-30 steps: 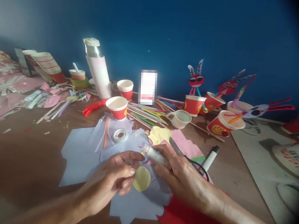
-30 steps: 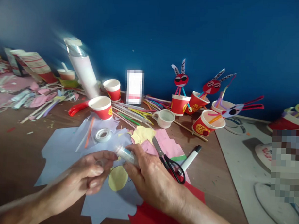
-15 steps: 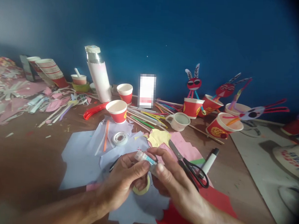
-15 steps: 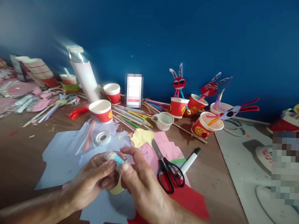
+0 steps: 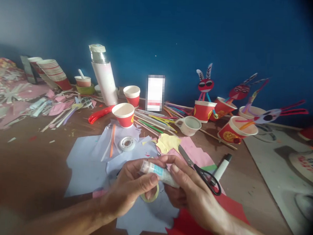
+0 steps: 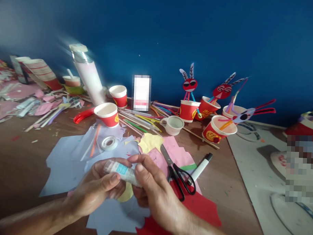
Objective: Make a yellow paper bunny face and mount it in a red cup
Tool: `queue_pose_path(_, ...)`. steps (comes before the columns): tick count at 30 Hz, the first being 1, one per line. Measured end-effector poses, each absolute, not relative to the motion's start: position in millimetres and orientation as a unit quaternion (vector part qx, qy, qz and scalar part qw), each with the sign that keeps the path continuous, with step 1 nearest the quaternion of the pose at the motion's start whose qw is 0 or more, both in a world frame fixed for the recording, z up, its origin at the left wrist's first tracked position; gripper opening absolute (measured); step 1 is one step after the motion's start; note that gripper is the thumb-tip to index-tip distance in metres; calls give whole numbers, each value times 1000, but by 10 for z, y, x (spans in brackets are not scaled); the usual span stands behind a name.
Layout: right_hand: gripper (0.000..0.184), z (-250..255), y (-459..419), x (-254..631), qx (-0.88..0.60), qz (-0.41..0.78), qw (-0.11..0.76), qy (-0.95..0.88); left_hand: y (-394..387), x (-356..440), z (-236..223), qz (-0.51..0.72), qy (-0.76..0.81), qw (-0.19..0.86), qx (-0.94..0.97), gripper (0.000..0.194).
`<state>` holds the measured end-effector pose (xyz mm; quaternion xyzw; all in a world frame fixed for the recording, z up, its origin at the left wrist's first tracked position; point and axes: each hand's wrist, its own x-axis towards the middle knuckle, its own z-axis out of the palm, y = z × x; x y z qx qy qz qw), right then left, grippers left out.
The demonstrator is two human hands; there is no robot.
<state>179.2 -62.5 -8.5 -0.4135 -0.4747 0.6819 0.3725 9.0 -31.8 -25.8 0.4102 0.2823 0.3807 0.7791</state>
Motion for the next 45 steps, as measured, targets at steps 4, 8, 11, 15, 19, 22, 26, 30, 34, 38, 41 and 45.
queue_pose_path(4, 35, -147, -544, 1824, -435, 635, 377, -515, -284, 89, -281, 389, 318, 761, 410, 26)
queue_pose_path(8, 27, -166, -510, 1914, -430, 372, 403, -717, -299, 166, -262, 378, 317, 795, 355, 23)
queue_pose_path(11, 28, -146, -565, 1839, -453, 526, 416, -588, -342, 155, -248, 368, 303, 786, 393, 25)
queue_pose_path(15, 37, -130, -595, 1746, -444, 718, 367, -391, -347, 103, -244, 380, 320, 730, 469, 31)
queue_pose_path(19, 31, -147, -549, 1869, -443, 462, 419, -644, -299, 159, -255, 395, 330, 775, 367, 27)
queue_pose_path(22, 27, -152, -551, 1902, -432, 402, 441, -676, -288, 195, -251, 383, 310, 811, 317, 25)
queue_pose_path(26, 27, -124, -589, 1772, -449, 690, 407, -395, -306, 125, -222, 384, 317, 758, 421, 27)
queue_pose_path(30, 27, -138, -578, 1798, -457, 659, 406, -439, -295, 89, -213, 390, 340, 709, 480, 28)
queue_pose_path(34, 20, -178, -532, 1948, -454, 353, 439, -690, -261, 155, -234, 396, 313, 782, 367, 22)
queue_pose_path(38, 22, -137, -530, 1870, -473, 537, 434, -547, -273, 132, -228, 383, 312, 771, 402, 25)
queue_pose_path(41, 28, -95, -542, 1773, -451, 733, 383, -337, -289, 75, -211, 385, 343, 691, 507, 30)
queue_pose_path(45, 30, -124, -531, 1843, -474, 590, 425, -497, -254, 104, -221, 402, 341, 722, 448, 25)
